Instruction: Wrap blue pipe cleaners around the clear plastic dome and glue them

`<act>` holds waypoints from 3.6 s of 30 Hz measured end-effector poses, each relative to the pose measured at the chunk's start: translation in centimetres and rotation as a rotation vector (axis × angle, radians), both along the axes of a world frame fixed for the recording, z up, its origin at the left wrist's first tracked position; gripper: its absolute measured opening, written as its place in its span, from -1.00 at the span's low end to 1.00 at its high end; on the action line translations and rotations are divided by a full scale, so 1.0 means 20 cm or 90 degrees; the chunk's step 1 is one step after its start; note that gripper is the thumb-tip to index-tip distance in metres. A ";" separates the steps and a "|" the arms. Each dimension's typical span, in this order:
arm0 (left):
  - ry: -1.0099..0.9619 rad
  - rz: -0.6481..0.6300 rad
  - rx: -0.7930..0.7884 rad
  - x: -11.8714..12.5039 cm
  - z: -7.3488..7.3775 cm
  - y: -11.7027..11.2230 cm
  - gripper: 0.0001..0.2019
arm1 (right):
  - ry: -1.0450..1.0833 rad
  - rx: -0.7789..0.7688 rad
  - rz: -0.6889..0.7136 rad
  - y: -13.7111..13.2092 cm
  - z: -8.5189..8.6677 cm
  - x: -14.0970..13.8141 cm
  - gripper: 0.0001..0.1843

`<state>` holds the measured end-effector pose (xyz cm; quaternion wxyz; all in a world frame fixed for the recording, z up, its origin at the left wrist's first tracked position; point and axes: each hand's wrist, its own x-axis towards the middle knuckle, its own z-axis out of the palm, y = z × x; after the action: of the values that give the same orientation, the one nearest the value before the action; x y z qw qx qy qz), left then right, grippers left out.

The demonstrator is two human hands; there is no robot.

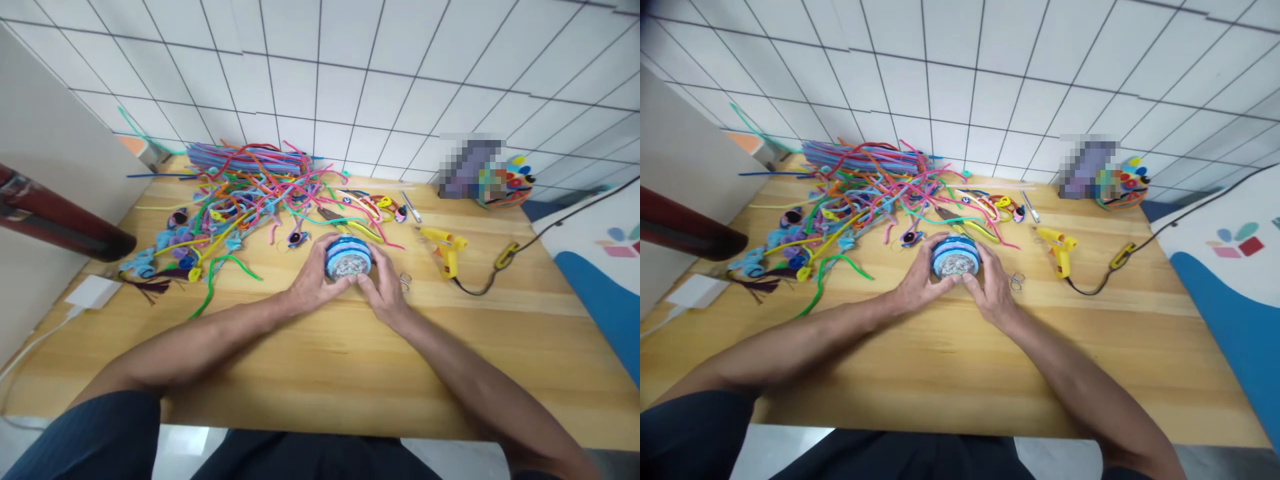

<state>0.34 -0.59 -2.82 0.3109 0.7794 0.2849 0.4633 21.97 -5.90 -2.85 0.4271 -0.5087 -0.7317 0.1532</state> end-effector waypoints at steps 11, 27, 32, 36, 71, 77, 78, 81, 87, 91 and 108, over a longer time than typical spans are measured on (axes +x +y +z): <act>0.085 0.081 0.027 -0.02 0.00 0.01 -0.17 | 0.028 0.047 0.025 0.07 -0.05 -0.05 -0.28; 0.100 0.079 -0.007 -0.04 0.02 0.00 -0.12 | 0.012 0.036 0.041 0.09 -0.05 -0.08 -0.28; 0.085 0.060 -0.020 -0.04 0.03 -0.01 -0.12 | -0.003 0.023 0.033 0.07 -0.03 -0.06 -0.28; 0.080 0.053 0.014 -0.04 0.04 -0.01 -0.19 | 0.003 0.029 0.035 0.05 -0.03 -0.05 -0.29; 0.033 0.035 0.104 -0.03 0.04 0.01 -0.12 | 0.097 -0.236 -0.321 0.09 0.21 0.68 -0.38; 0.052 0.034 0.095 -0.03 0.03 0.01 -0.12 | 0.064 -0.184 -0.023 -0.17 0.44 0.40 -0.74; 0.051 0.034 0.097 -0.03 0.03 0.01 -0.12 | 0.021 -0.182 0.010 -0.20 0.46 0.36 -0.75; 0.042 0.033 0.104 -0.03 0.03 0.01 -0.14 | -0.090 -0.131 0.073 -0.25 0.46 0.28 -0.69; 0.038 0.035 0.110 -0.03 0.03 0.01 -0.13 | -0.188 -0.025 0.098 -0.24 0.38 0.26 -0.62; 0.041 0.033 0.112 -0.03 0.03 0.00 -0.13 | -0.202 0.012 0.113 -0.25 0.37 0.25 -0.59; 0.067 0.012 0.087 -0.03 0.03 -0.01 -0.10 | -0.235 0.005 0.079 -0.28 0.37 0.25 -0.62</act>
<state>-0.26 -0.77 -2.32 0.2374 0.8193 0.2760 0.4430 26.92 -11.42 4.59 0.2773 -0.4805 -0.8282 0.0800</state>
